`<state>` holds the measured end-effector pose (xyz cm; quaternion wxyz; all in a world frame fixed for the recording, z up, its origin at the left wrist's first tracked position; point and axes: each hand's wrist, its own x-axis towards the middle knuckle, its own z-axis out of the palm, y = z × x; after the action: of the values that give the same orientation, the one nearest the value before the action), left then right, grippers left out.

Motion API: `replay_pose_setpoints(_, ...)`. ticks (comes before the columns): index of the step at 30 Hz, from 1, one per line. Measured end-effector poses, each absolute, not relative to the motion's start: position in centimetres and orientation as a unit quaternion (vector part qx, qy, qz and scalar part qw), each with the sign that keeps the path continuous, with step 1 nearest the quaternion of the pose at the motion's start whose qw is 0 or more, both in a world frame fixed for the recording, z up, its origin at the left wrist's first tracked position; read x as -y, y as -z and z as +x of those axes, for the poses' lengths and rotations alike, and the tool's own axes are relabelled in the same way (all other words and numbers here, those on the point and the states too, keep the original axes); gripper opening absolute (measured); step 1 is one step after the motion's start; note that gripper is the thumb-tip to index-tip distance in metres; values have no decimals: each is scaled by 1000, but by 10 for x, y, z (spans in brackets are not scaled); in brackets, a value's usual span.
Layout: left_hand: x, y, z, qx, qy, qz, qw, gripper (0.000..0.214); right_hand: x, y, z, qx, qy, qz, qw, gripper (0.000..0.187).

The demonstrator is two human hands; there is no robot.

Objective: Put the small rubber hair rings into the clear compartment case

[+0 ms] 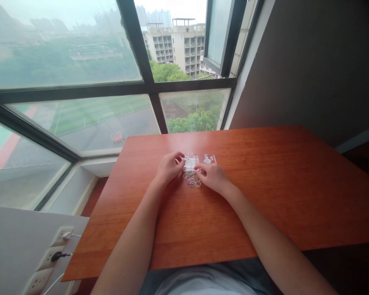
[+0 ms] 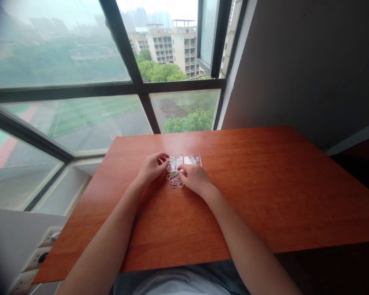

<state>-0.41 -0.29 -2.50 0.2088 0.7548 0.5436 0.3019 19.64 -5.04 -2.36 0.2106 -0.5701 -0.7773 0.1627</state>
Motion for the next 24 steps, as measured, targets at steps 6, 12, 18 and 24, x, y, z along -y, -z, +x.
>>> replay_pose_setpoints(6, 3, 24, -4, -543, -300, 756, 208, 16, 57, 26, 187, 835, -129, -513, 152, 35)
replay_pose_setpoints(12, 3, 25, -4, -538, -305, 759, 204, 16, 57, 24, 187, 831, -125, -526, 132, 25)
replay_pose_setpoints(18, 3, 24, -4, -542, -315, 754, 196, 17, 55, 26, 189, 816, -145, -531, 175, 20)
replay_pose_setpoints(24, 2, 23, -4, -536, -320, 758, 187, 18, 48, 28, 196, 784, -190, -538, 244, 19)
